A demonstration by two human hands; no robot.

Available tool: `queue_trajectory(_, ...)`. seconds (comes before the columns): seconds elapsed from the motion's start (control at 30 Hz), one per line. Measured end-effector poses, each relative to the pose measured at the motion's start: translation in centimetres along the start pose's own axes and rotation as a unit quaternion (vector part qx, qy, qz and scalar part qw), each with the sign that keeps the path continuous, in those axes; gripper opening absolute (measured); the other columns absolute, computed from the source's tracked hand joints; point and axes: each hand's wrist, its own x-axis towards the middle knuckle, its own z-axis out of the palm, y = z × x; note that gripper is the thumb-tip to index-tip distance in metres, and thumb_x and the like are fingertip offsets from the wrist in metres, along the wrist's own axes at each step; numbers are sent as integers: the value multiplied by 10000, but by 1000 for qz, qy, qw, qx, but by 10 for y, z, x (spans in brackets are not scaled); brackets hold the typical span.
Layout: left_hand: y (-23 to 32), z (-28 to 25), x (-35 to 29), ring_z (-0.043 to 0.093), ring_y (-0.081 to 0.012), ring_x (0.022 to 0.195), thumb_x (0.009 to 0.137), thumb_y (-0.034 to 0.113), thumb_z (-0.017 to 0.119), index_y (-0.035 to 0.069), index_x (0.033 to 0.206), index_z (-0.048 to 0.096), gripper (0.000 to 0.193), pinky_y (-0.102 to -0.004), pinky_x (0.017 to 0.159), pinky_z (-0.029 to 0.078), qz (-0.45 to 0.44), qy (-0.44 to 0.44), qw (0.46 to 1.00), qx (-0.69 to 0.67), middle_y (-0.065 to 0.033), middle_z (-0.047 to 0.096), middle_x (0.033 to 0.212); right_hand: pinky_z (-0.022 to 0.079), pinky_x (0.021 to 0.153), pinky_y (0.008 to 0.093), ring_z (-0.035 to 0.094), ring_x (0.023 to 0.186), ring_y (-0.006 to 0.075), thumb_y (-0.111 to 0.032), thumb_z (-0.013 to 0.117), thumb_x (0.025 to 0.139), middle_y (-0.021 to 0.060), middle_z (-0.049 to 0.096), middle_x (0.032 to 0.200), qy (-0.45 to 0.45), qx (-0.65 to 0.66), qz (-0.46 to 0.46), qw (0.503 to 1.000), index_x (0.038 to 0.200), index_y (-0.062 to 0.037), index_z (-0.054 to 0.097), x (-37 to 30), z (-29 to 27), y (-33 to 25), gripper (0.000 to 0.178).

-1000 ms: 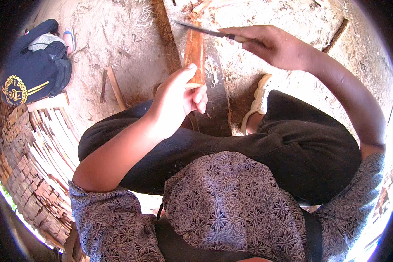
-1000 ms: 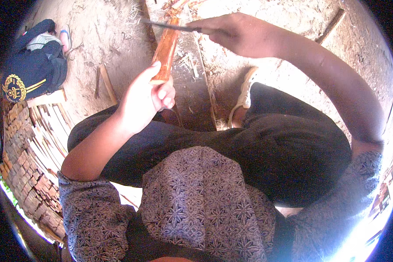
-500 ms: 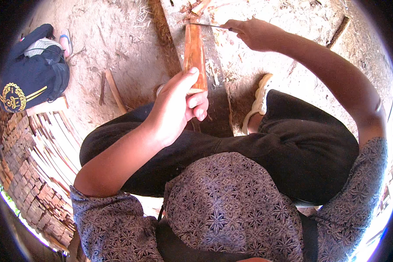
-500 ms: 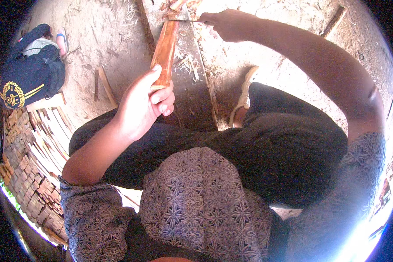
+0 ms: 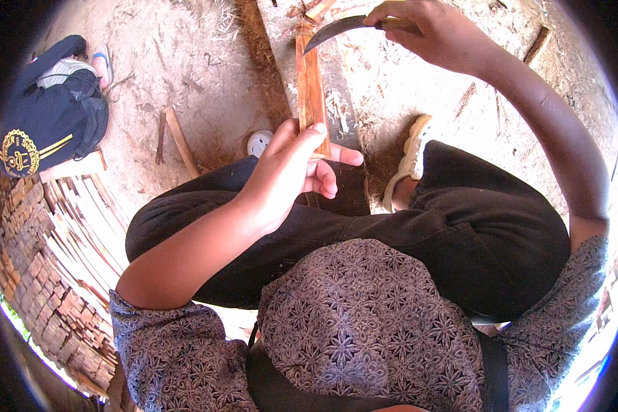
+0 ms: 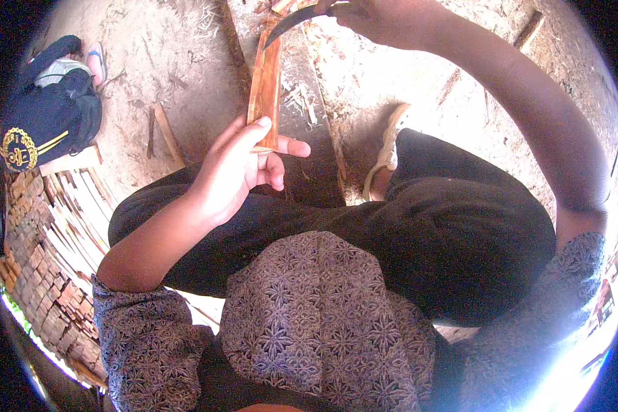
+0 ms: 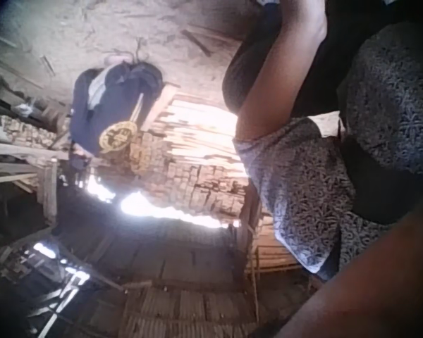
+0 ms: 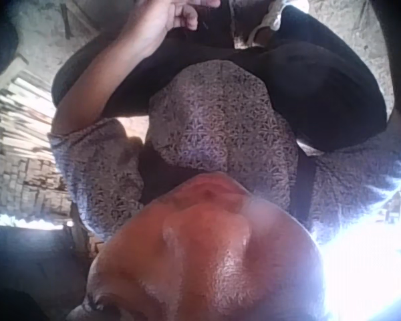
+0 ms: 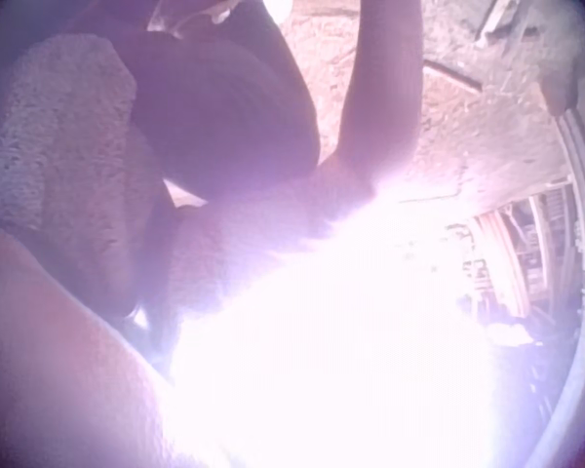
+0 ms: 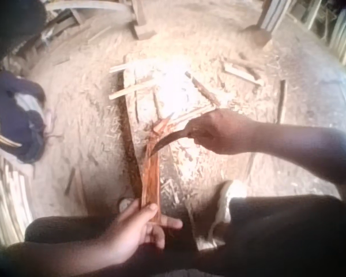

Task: The person sits on the ground and uses a curved knife to shave and shape a small piece of wood. They repeatedly scrape the surface, rotate the wood to access different sides, and remove thin shavings.

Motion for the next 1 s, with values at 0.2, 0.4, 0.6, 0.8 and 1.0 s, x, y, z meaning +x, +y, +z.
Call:
queue_trajectory(0.2,-8,-5,4,596,-144,645,1079,339,416,119,1265,454,290,-299,628,530,-14,-4,1000,14,-204,675,1043,634,790,355,716,829,254,-144,539,1013,156,732,964,-8,-5,28,1000,1136,-14,692,3,-17,-29,235)
queue_trajectory(0.4,-11,-3,3,592,-141,642,1078,341,430,124,1266,454,288,-304,626,520,-22,12,999,21,-169,672,1001,640,810,341,716,849,250,-116,517,1016,155,732,979,-50,-43,100,993,1175,-50,697,18,-19,-24,249)
queue_trajectory(0.6,-12,-3,2,590,-141,644,1074,351,436,124,1276,449,304,-305,624,515,-24,18,999,34,-154,663,994,631,815,345,718,881,253,-110,540,1005,149,731,1013,-24,-21,69,997,1183,-44,688,13,-9,-16,241)
queue_trajectory(0.8,-10,-2,2,587,-145,639,1062,345,449,124,1267,452,301,-303,609,511,-24,21,999,16,-136,648,951,626,802,374,716,870,269,-92,558,991,171,723,994,45,-50,27,997,1130,-8,687,6,-4,-15,208)
queue_trajectory(1.0,-14,-7,3,578,-129,599,1069,333,430,98,1152,433,249,-295,588,515,-12,25,1000,1,-113,640,885,610,731,375,692,791,270,-83,567,985,145,678,854,-13,9,32,999,1088,-20,632,2,-10,-22,137)
